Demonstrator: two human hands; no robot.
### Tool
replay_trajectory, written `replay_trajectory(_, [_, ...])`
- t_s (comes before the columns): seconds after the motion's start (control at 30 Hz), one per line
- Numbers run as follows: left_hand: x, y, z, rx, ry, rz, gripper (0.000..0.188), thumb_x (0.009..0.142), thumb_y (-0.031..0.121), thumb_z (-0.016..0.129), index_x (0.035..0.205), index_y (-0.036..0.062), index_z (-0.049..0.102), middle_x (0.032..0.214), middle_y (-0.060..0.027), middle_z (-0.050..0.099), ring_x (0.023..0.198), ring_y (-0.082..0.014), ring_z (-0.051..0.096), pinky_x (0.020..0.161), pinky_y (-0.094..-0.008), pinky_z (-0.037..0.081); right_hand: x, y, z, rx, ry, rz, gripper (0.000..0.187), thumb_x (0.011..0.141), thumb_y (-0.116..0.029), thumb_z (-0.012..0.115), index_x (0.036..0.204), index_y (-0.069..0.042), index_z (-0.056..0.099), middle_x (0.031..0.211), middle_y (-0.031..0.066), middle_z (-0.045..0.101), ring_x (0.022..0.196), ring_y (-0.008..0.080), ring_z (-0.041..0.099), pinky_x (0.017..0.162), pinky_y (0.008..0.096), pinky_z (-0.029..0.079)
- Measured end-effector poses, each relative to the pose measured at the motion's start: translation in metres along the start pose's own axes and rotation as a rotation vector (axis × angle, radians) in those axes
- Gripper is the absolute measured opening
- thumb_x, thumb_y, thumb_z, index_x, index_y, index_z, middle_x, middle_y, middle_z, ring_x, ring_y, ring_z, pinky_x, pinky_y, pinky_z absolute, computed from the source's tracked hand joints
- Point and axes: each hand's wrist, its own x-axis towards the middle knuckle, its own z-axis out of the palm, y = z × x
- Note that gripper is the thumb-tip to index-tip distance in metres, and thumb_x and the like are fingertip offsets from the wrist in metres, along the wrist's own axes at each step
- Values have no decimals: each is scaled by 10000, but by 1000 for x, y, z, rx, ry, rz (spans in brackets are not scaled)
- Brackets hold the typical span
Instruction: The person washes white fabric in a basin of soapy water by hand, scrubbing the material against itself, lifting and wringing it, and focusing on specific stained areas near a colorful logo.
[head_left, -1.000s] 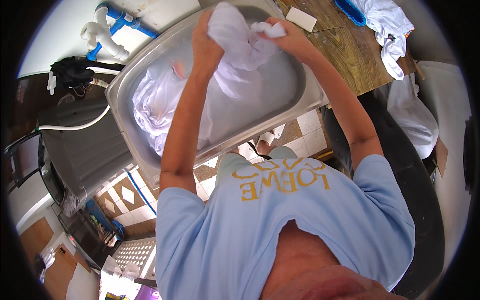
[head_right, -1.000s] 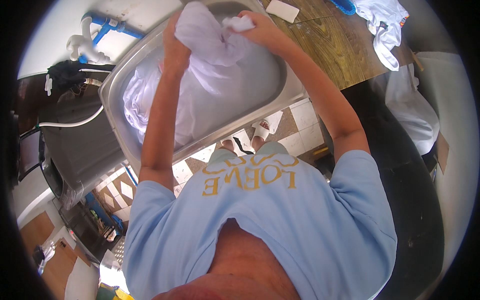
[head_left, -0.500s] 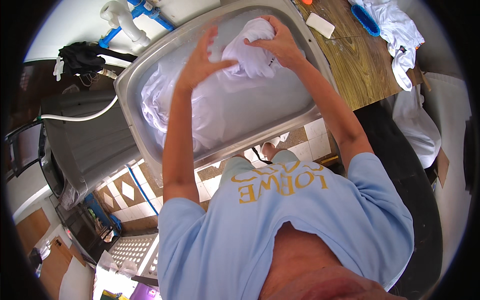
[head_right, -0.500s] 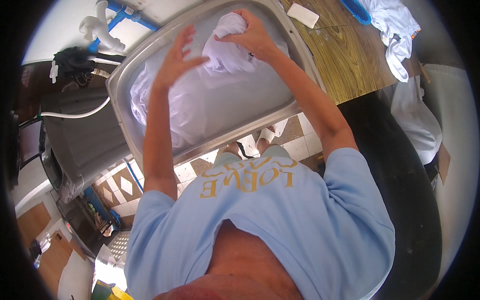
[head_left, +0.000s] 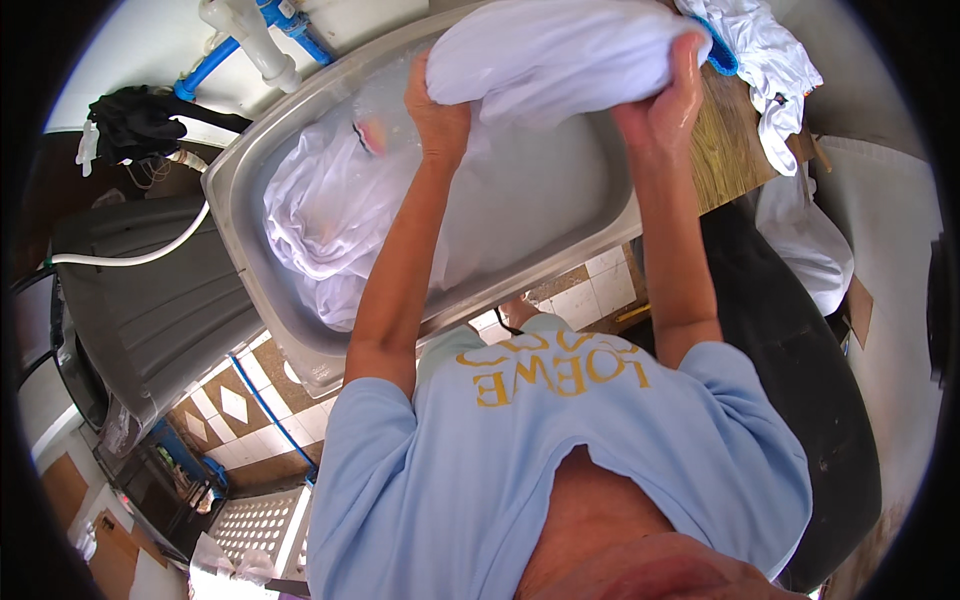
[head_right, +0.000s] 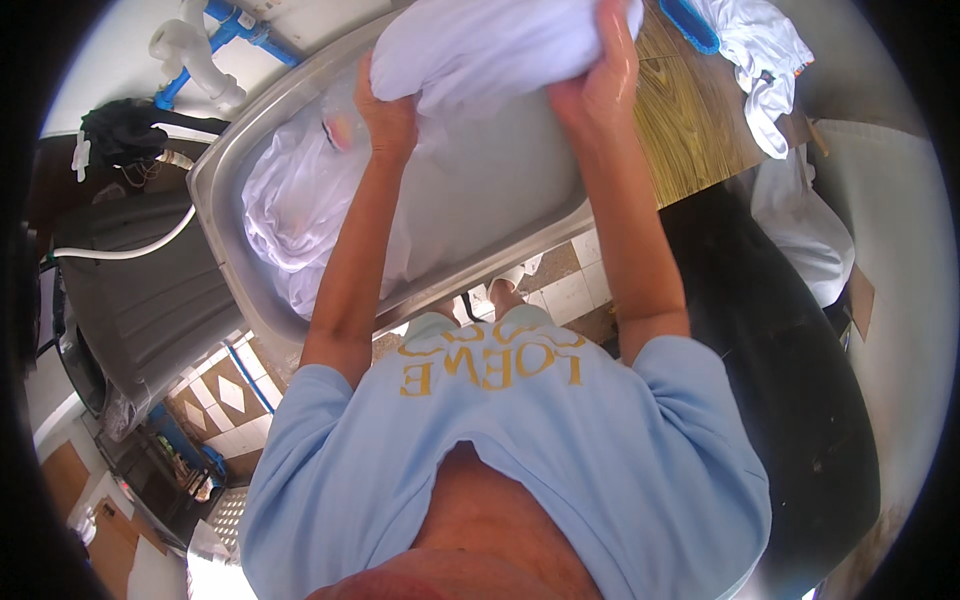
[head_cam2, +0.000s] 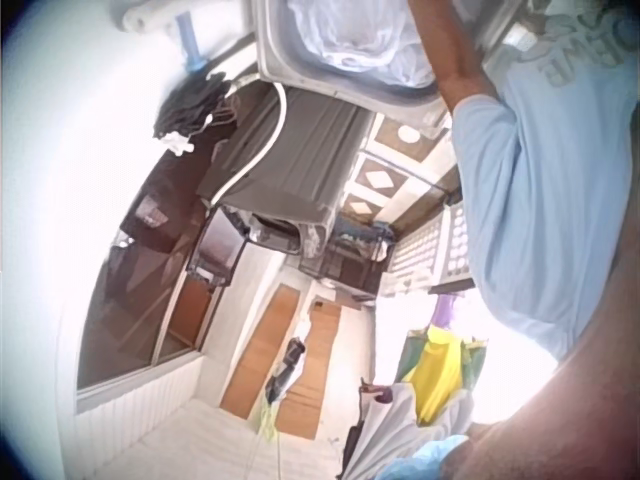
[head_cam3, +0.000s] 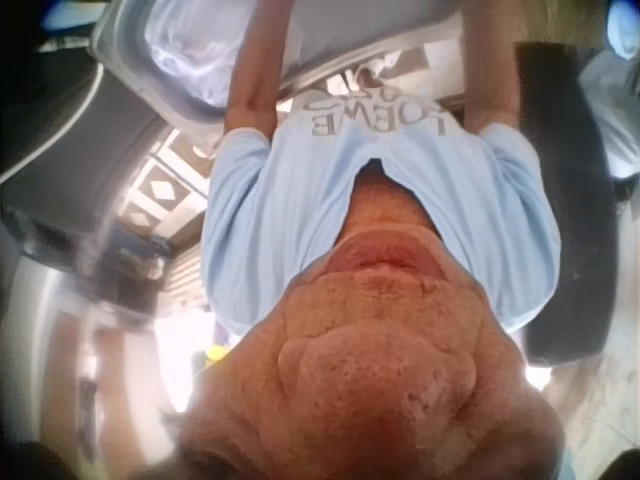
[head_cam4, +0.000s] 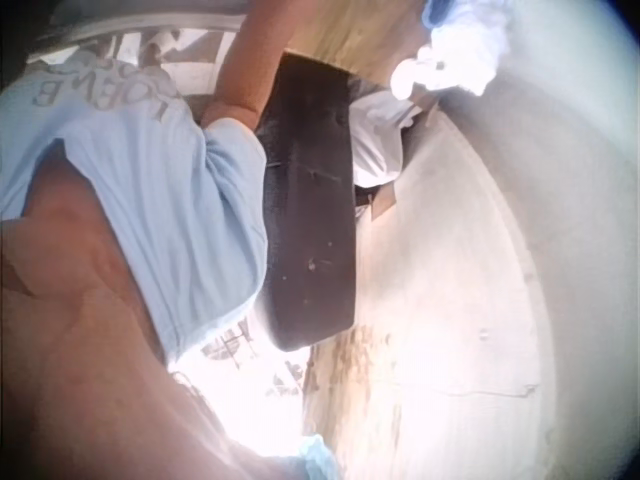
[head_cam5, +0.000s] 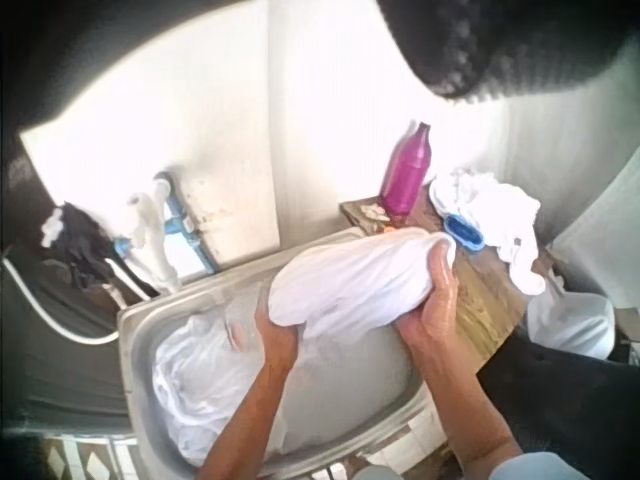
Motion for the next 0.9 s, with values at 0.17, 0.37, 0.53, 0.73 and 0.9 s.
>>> replay_trajectory(0.17, [5,44,25,20,11,194,379,772,89,668,1126,56,537,1043,-54,574,962,-170,545,873,-299,430,-23,91,-47,368,128,443,779,867,-707,288,1348,-108,418,1368,101,454,1259,312,423,1055,499,311])
replay_trajectory(0.37, [-25,57,9,-16,-167,252,549,727,107,689,1213,18,450,1157,-93,507,1079,-187,481,948,-312,380,-45,145,-45,755,-54,493,834,835,-756,260,1355,-126,425,1364,98,463,1246,313,437,1042,470,345])
replay_trajectory(0.53, [-32,65,-64,176,-491,-45,648,778,215,682,1317,41,366,1233,-100,486,1162,-229,468,983,-366,380,-20,118,-51,404,43,334,822,821,-756,318,1314,-115,465,1295,124,519,1189,325,489,1008,473,385])
replay_trajectory(0.73, [-21,59,-64,-543,-265,-1018,588,858,389,620,1322,96,408,1268,-65,496,1154,-251,500,970,-417,416,-24,120,-37,519,-240,339,678,823,-704,417,1169,-133,535,1172,145,566,1107,317,536,946,466,438])
replay_trajectory(0.9, [-15,32,-61,-647,-199,-1035,399,815,290,674,1129,75,554,1106,-65,581,1000,-215,573,841,-385,485,-33,134,-22,609,-399,351,600,837,-634,485,1123,-110,540,1089,137,575,1048,319,557,904,473,466])
